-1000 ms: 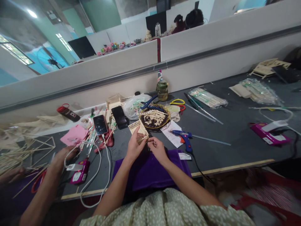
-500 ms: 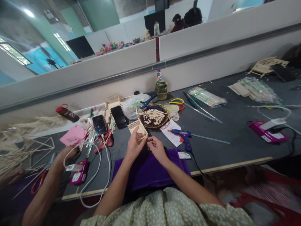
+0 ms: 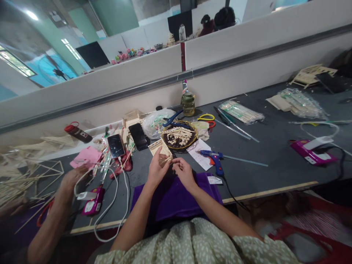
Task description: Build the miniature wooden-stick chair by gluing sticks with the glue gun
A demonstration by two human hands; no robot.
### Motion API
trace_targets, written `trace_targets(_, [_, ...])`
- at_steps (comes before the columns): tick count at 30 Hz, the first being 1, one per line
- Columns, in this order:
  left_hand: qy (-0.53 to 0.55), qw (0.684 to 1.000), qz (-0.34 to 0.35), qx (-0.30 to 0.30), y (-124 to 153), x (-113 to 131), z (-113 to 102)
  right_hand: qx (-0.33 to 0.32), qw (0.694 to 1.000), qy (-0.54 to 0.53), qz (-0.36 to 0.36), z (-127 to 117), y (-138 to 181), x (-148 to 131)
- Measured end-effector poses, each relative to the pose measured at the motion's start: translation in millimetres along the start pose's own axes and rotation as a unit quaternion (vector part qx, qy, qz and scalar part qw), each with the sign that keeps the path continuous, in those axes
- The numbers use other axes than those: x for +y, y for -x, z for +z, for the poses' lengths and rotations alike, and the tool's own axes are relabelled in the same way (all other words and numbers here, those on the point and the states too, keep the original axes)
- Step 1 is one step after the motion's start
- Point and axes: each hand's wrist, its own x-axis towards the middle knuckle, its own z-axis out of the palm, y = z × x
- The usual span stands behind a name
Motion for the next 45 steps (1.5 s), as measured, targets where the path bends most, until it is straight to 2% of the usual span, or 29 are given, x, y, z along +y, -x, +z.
trace_targets(15, [0.016, 1.000, -0.012, 0.006, 2.2, 1.5, 2.8, -0.010, 1.000, -0.007, -0.022, 0.3, 3.5, -9.3])
trace_targets(22, [0.013, 1.000, -0.013, 0.006, 2.3, 2.2, 2.4, -0.015, 0.998, 0.012, -0.058, -0.4, 7.4, -8.7])
trace_targets(45, [0.038, 0.999, -0.034, 0.019, 4.5, -3.6, 5.6, -0.013, 0.998, 0.013, -0.055, -0.1, 6.9, -7.3])
